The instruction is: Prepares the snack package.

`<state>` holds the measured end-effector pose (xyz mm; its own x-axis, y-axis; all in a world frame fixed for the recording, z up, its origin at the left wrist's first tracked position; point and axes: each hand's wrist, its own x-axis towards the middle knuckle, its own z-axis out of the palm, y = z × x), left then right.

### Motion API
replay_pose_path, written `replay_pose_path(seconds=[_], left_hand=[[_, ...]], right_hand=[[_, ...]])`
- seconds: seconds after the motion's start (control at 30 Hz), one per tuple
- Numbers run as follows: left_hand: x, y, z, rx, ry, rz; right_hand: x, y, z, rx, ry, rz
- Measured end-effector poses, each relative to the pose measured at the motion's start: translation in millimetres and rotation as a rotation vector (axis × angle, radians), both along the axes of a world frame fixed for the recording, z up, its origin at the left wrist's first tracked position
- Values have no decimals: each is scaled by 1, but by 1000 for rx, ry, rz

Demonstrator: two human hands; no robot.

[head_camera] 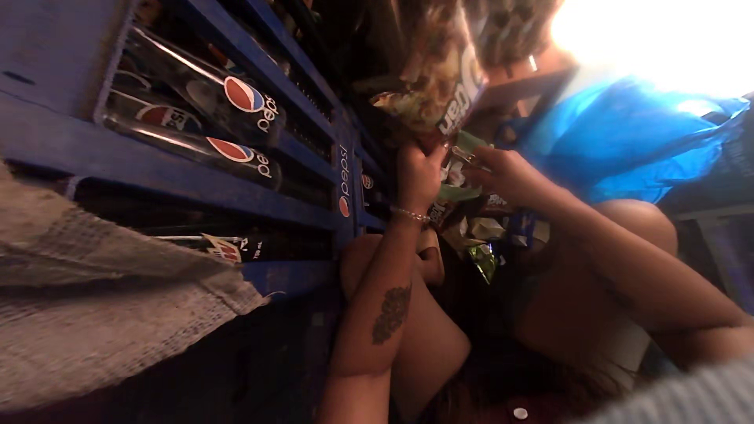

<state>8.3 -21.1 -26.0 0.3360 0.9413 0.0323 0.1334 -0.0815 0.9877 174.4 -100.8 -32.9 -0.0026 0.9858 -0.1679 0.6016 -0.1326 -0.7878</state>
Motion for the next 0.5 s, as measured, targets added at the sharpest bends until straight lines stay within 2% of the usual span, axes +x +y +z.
replay_pose_path(seconds=[0.13, 0.5], left_hand=[[1, -2, 2, 27, 43, -19], [1, -4, 6, -138, -164, -14]], right_hand=[[1, 0, 2, 0, -65, -26], [2, -1, 5, 27, 46, 2]])
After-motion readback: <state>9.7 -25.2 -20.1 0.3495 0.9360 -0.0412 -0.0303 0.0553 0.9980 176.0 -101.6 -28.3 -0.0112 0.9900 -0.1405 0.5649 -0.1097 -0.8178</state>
